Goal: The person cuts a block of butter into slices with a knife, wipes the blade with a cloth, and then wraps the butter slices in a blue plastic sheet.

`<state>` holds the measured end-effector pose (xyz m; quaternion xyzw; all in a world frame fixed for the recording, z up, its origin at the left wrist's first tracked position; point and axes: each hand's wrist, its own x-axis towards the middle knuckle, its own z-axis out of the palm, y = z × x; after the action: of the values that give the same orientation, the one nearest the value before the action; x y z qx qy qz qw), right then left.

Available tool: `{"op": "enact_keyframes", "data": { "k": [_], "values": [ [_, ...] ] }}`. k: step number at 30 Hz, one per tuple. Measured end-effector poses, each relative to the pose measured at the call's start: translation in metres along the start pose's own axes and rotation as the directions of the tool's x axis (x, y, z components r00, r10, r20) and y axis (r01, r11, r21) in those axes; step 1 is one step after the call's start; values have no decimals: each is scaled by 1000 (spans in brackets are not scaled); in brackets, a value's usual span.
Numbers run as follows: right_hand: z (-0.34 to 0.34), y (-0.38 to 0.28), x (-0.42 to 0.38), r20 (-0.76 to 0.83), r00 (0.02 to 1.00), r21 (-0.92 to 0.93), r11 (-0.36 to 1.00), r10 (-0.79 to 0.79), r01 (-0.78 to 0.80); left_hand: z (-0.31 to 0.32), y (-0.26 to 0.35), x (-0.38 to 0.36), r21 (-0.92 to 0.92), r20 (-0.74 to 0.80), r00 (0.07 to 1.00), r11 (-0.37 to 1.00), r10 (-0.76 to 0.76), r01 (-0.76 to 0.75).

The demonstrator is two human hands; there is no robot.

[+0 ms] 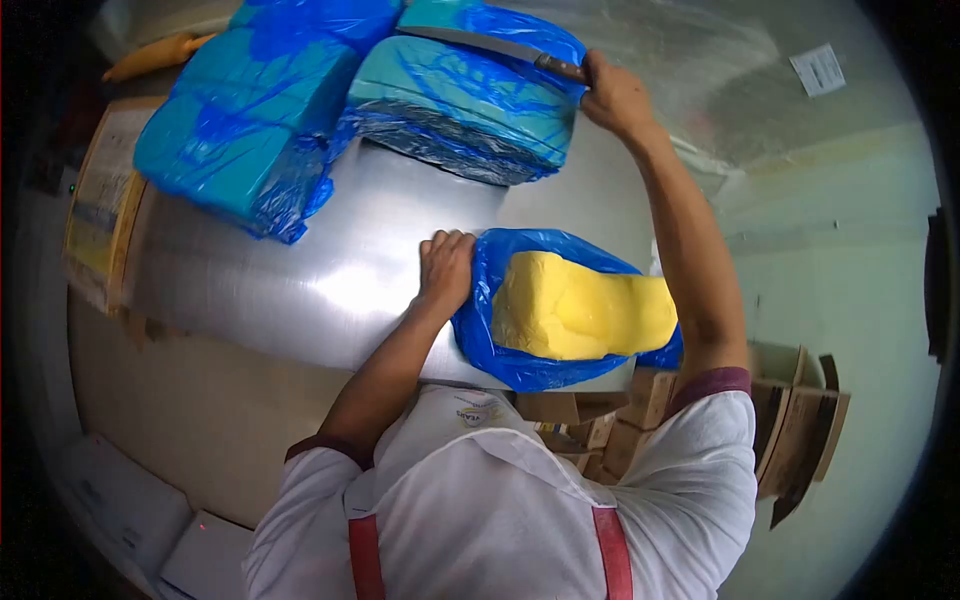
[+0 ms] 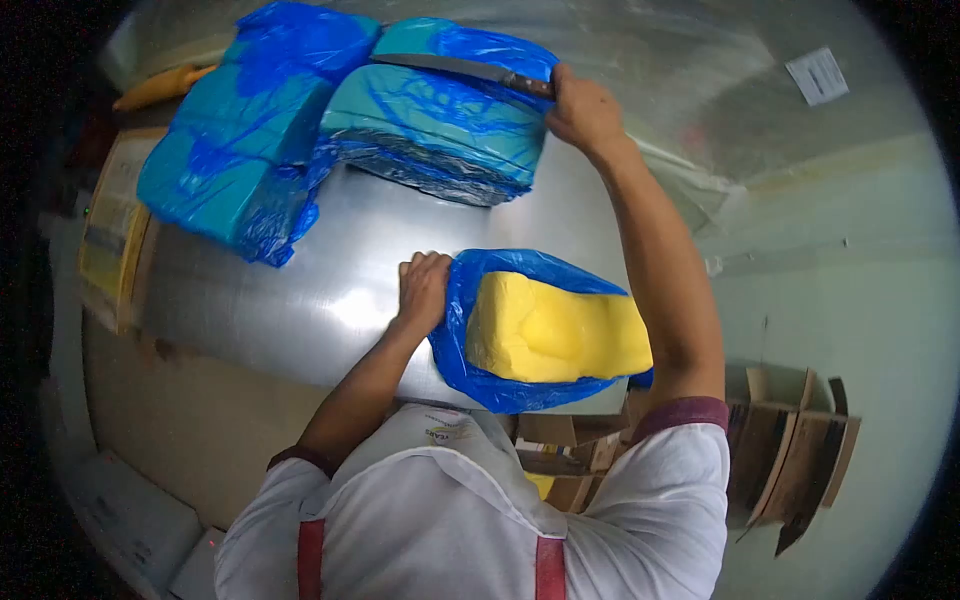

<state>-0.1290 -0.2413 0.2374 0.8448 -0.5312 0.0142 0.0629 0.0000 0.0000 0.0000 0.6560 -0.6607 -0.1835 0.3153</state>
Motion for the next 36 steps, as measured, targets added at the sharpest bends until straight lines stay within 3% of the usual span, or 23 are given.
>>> {"op": "enact_keyframes", "data": {
  "k": [2, 3, 4, 6, 8, 10, 11, 13, 14, 15, 17, 18, 21, 22, 23, 25, 27, 28, 32, 33, 35, 36],
  "values": [
    [-57, 10, -41, -64, 996, -54, 996, 69, -73, 6, 20, -2, -54, -87, 996, 999, 0, -5],
    [-18, 4, -47, -232, 956, 232, 965, 179, -125, -44, -62, 23, 217, -89, 994, 975, 67, -46],
    [-37, 38, -81, -294, 932, 248, 959, 213, -141, -33, -47, 18, 142, -50, 997, 989, 57, -49],
    [-51, 119, -161, -300, 862, 596, 786, 410, -166, -17, -22, 11, -30, -54, 996, 997, 66, -67],
    [-54, 142, -248, -166, 741, 778, 548, 651, -307, -19, -18, 2, -133, -94, 991, 985, 98, -110],
    [-14, 159, -328, 4, 632, 884, 292, 775, -364, -12, -18, -14, -207, -57, 988, 967, 142, -151],
    [24, 163, -361, 81, 610, 941, 141, 789, -308, -6, -10, -18, -341, -38, 998, 938, 46, -56],
    [108, 160, -404, 276, 609, 961, -232, 743, -153, 6, 9, -22, -571, 37, 990, 810, -140, 135],
    [138, 140, -408, 374, 595, 891, -454, 711, -18, 15, 15, -22, -808, 175, 959, 524, -224, 270],
    [168, 132, -410, 410, 596, 882, -466, 691, -68, 22, 16, -21, -869, 216, 952, 402, -218, 289],
    [195, 100, -400, 462, 595, 777, -624, 658, 86, 13, 36, -15, -914, 305, 922, 198, -240, 354],
    [198, 91, -396, 462, 630, 743, -661, 625, 111, 19, 26, -13, -912, 297, 924, 215, -239, 349],
    [204, 89, -409, 449, 690, 677, -720, 568, 152, 32, 9, -1, -885, 458, 851, -38, -258, 464],
    [205, 90, -419, 449, 703, 664, -733, 551, 150, 44, -6, 1, -877, 476, 865, -12, -160, 480],
    [191, 89, -428, 525, 653, 647, -755, 545, 110, 52, -11, -3, -881, 452, 873, 64, -184, 469],
    [204, 95, -447, 522, 643, 653, -748, 561, 122, 65, -10, -6, -881, 379, 901, 215, -212, 421],
    [198, 98, -461, 513, 626, 639, -749, 587, 179, 46, 50, -16, -844, 400, 877, 268, -266, 465],
    [198, 101, -469, 500, 659, 624, -762, 562, 176, 44, 56, -21, -818, 426, 881, 328, -207, 472],
    [172, 92, -498, 492, 626, 707, -698, 605, 119, 42, 43, -33, -689, 277, 947, 653, -162, 313],
    [168, 90, -507, 519, 578, 733, -676, 630, 80, 35, 41, -45, -694, 261, 945, 643, -197, 325],
    [169, 88, -515, 490, 600, 743, -663, 632, 93, 11, 50, -77, -644, 215, 946, 693, -242, 324],
    [168, 86, -516, 481, 617, 701, -696, 623, 156, 6, 50, -99, -686, 190, 935, 641, -298, 344]
  ]
}}
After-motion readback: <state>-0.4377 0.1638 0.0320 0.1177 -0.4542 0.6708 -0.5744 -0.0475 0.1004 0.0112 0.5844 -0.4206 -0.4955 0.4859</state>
